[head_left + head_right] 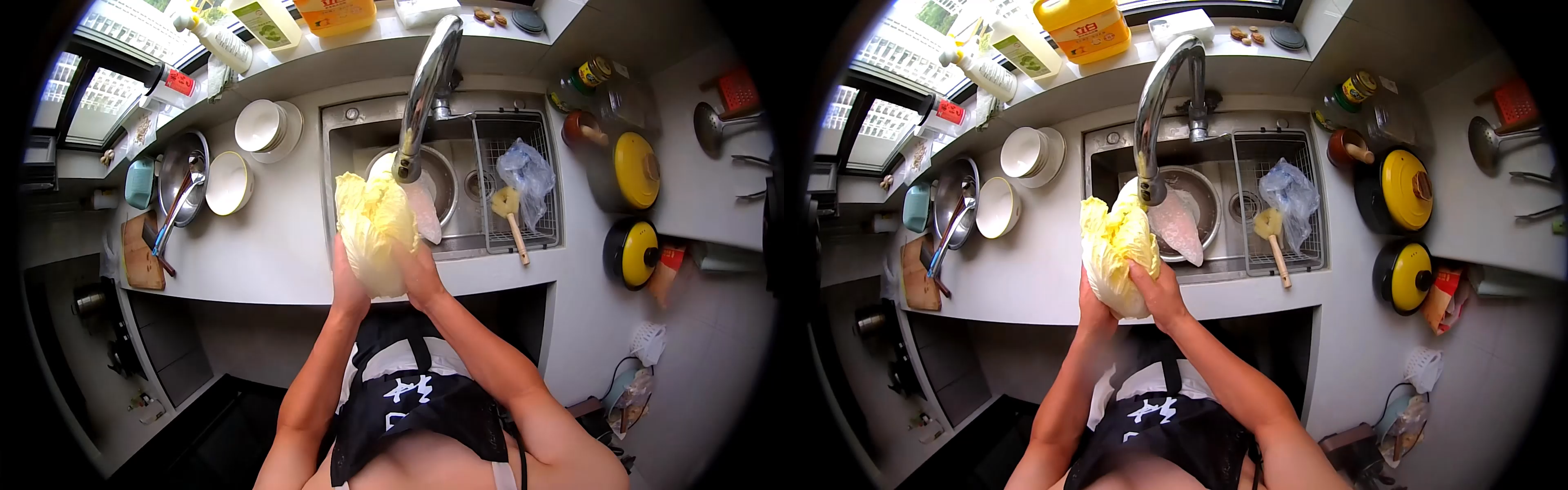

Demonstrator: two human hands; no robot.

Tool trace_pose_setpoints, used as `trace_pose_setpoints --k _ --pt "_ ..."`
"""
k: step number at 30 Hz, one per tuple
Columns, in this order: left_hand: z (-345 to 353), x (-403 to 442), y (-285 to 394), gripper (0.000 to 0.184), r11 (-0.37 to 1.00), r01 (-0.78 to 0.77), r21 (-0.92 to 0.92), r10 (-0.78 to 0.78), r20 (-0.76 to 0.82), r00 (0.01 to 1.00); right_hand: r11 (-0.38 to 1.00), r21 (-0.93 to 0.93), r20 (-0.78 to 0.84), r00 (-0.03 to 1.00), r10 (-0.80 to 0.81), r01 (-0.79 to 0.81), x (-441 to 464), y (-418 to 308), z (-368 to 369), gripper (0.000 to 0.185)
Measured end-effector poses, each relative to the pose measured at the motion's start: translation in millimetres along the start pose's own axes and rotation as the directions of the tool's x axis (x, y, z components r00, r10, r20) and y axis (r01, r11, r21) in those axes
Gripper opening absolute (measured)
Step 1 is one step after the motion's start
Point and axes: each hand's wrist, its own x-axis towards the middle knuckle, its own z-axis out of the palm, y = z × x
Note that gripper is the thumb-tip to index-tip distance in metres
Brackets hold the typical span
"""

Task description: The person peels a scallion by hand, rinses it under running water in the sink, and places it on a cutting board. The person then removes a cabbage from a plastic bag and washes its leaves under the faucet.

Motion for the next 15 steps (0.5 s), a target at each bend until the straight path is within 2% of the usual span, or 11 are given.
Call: trace_pose_setpoints --k 1,3,4,5,7,9,10,11,12,14,15 --pt "-3 -6 -3 0.044 1.000 -0.006 0.008 0.006 -0.012 1.000 1.000 -0.004 0.007 1.000 0.014 -0.014 4 6 -5 0.038" --pt "-26 6 -19 0.043 0.989 0.145 -0.026 -0.145 0.005 0.989 0.969 0.099 -0.031 0.973 0.229 -0.225 10 29 -18 0.042" --pt "-29 5 -22 0.040 0.991 0.132 -0.037 -0.131 0.010 0.991 0.962 0.100 -0.042 0.965 0.258 -0.252 9 32 -18 0.045" --pt "-12 -3 0 0.036 0.984 0.110 -0.140 -0.111 -0.001 0.994 0.985 0.062 -0.051 0.985 0.163 -0.160 3 24 -5 0.047" --pt "-11 -8 10 0.037 0.995 0.065 -0.075 -0.069 -0.047 0.997 0.996 0.066 -0.033 0.998 0.059 -0.057 1 30 3 0.048" --pt "-43 1 -4 0.043 0.985 0.150 -0.088 -0.144 0.071 0.987 0.954 0.029 -0.124 0.946 0.300 -0.299 9 37 5 0.051" --pt "-43 -2 0 0.044 0.980 0.100 -0.173 -0.102 0.000 0.995 0.971 -0.044 -0.143 0.963 0.227 -0.235 6 37 17 0.052" --pt "-46 -5 4 0.044 0.967 0.036 -0.250 -0.057 -0.079 0.995 0.989 -0.075 -0.075 0.990 0.121 -0.127 5 40 29 0.052" --pt "-59 -1 6 0.045 0.969 0.014 -0.248 -0.034 -0.075 0.997 0.998 -0.047 0.014 0.999 0.049 -0.048 2 44 41 0.052" --pt "-97 -6 -10 0.048 0.975 0.011 -0.222 -0.032 -0.090 0.995 0.967 -0.076 -0.048 0.970 0.240 -0.243 12 68 51 0.053" --pt "-121 3 -8 0.050 0.983 -0.007 -0.182 -0.009 -0.086 0.996 0.965 -0.134 -0.050 0.974 0.221 -0.225 16 80 68 0.054"
